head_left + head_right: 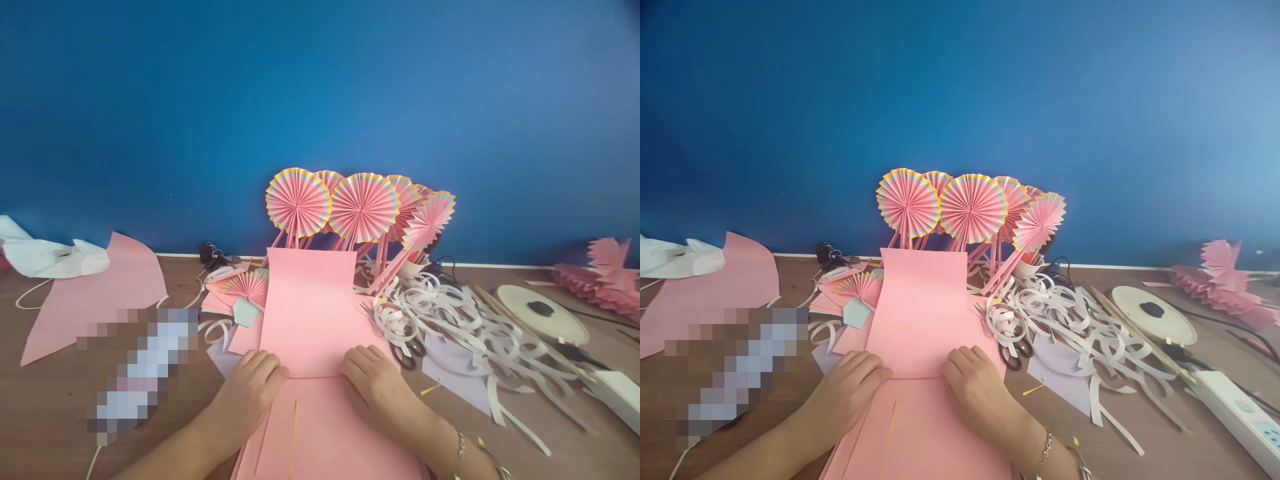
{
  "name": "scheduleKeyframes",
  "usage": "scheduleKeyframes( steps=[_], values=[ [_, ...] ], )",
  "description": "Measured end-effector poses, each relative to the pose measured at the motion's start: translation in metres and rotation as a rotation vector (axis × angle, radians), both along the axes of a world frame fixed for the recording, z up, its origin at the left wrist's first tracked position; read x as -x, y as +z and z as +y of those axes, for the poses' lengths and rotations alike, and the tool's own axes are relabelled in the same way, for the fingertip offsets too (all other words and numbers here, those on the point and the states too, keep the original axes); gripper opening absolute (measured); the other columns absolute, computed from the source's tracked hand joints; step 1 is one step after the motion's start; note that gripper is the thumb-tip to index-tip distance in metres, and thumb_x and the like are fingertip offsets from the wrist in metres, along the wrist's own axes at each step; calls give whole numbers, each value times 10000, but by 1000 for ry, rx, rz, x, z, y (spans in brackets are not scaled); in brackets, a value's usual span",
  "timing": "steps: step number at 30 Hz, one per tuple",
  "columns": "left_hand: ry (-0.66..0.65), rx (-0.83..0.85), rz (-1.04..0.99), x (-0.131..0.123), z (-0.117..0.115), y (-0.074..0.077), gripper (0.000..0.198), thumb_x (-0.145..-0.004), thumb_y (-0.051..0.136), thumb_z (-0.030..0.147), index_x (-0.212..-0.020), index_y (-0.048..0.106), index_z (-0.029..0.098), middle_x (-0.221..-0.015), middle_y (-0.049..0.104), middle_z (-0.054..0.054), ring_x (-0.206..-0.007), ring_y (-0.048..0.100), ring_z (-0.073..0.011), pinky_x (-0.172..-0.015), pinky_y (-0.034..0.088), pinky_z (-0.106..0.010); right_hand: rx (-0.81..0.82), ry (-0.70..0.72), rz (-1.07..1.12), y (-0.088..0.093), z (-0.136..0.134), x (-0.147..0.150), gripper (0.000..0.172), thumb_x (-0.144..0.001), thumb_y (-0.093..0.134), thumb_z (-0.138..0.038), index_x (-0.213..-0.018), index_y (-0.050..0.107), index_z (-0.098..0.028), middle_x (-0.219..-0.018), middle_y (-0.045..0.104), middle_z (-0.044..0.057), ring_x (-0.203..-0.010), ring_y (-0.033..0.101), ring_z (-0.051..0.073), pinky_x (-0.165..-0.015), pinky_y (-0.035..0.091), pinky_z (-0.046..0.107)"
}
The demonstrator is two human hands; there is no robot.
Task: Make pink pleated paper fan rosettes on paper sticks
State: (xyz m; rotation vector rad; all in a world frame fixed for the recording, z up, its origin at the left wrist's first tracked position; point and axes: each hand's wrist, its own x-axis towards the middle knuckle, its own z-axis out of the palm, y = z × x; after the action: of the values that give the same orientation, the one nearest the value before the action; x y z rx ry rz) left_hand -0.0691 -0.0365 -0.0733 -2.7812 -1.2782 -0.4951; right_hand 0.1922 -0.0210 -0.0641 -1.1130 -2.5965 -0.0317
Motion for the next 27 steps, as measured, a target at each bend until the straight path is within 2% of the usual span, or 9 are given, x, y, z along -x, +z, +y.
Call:
scheduleKeyframes(
  steps=[2, 5, 10, 13, 17, 27],
  values=[
    [28, 42, -33, 1, 0, 1, 291, -757, 478, -36, -853, 620, 199, -781, 592, -18, -707, 493, -185, -655, 386, -305, 71, -30, 48, 1, 1, -2, 180, -734, 458, -22, -734, 546, -179, -740, 553, 27, -673, 455, 170, -618, 331, 291],
    [81, 139, -165, 2, 3, 5, 264, -818, 455, 16, -846, 639, 202, -788, 637, -12, -742, 553, -177, -683, 424, -301, 222, -51, 175, 6, 3, -4, 241, -763, 427, -2, -802, 584, -181, -773, 582, 32, -726, 506, 179, -660, 381, 296],
    [243, 371, -351, -1, 8, 16, 230, -857, 444, 101, -793, 640, 203, -796, 687, -1, -783, 627, -154, -717, 482, -278, 394, -99, 346, 11, 4, -3, 310, -755, 384, 24, -812, 590, -200, -800, 612, 25, -769, 550, 175, -705, 433, 305],
    [297, 432, -394, -3, 9, 18, 200, -845, 453, 114, -801, 625, 205, -819, 693, 2, -793, 636, -153, -726, 491, -277, 428, -158, 377, 11, 4, -1, 283, -771, 389, -3, -836, 580, -202, -809, 620, 24, -754, 551, 175, -690, 439, 305],
    [318, 472, -419, -3, 10, 15, 211, -828, 425, 93, -785, 601, 202, -811, 671, 1, -773, 623, -153, -713, 485, -281, 470, -225, 394, 8, 5, 1, 256, -730, 405, 16, -763, 538, -199, -757, 599, 3, -712, 533, 160, -639, 420, 272],
    [312, 521, -369, 0, 13, 14, 223, -833, 405, 97, -791, 601, 194, -836, 625, -31, -819, 595, -180, -757, 473, -317, 416, -203, 317, 5, 8, -1, 277, -721, 414, 44, -772, 555, -189, -774, 572, 24, -743, 518, 177, -658, 399, 289]
  ],
)
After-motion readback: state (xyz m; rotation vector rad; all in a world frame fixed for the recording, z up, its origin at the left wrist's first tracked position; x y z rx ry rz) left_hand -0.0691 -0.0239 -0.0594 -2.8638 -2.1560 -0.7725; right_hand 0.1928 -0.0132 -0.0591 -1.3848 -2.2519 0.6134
